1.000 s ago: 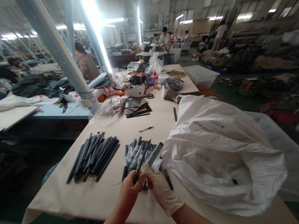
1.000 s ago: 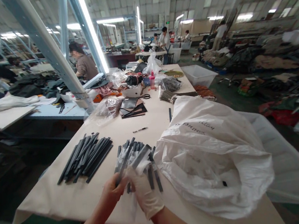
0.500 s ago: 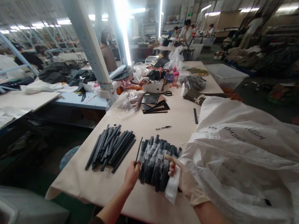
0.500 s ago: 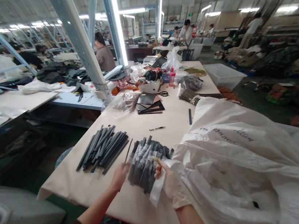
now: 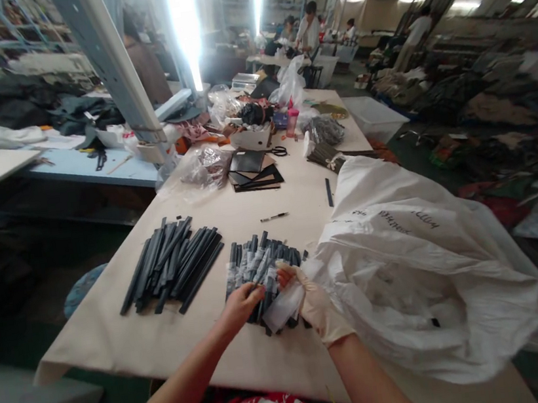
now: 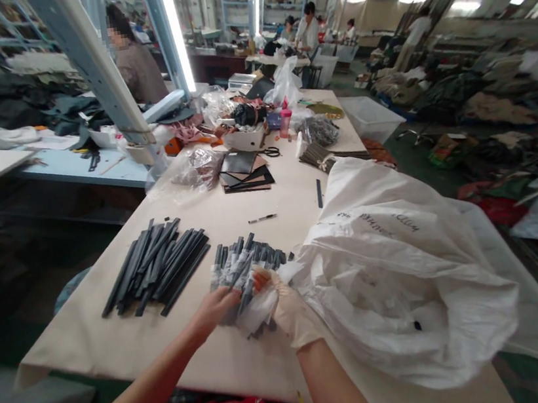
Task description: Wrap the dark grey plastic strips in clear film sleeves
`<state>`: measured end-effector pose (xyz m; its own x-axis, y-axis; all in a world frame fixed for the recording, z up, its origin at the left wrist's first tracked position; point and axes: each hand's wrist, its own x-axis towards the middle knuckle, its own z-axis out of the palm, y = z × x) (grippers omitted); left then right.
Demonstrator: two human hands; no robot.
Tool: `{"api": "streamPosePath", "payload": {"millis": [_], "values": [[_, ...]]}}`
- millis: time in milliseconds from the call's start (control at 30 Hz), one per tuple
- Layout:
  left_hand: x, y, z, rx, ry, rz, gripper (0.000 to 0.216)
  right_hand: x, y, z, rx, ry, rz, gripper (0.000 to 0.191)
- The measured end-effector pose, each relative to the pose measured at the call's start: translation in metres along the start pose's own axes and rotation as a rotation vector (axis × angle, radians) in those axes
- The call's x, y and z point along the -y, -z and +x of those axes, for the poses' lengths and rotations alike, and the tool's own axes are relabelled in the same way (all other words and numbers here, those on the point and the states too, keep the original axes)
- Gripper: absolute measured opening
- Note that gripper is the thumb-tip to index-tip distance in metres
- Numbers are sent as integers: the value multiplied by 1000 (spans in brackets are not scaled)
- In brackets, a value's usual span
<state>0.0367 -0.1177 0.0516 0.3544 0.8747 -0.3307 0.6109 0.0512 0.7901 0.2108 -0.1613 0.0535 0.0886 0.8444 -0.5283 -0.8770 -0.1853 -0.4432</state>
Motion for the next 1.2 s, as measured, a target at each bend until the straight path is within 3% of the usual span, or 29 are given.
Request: {"api": "streamPosePath", "payload": {"millis": [67,133,233,333,433,533,667,867,1033,1200], "values": [[-14,-10,-13,124,-10,-108,26,-1,0,2,-18,38,-73,22],[-24,-14,-22,163,-10,-187,21,-1,2,1,-35,83,-204,26],[-35,-12,-28,116,-15,-217,20,3,4,-12,-58,104,-318,41],[-47,-14,-30,42,-37,-203,23,7,0,-36,41,3,-285,52],[-64,-22,-34,-29,-65,-194,22,8,-1,-58,154,-65,-351,42],[-76,-27,-45,-33,-47,-196,27,13,6,-62,84,-4,-349,32],[-78,-24,-72,-3,-58,-95,32,39,21,-48,-49,92,-193,38],[-72,-23,-107,-117,-48,47,31,74,20,-47,16,121,-89,42],[-81,-22,-111,-126,-112,199,27,75,20,-50,-47,234,-226,45],[-80,-22,-108,-213,-172,354,27,77,26,-55,-117,459,-513,42]]}}
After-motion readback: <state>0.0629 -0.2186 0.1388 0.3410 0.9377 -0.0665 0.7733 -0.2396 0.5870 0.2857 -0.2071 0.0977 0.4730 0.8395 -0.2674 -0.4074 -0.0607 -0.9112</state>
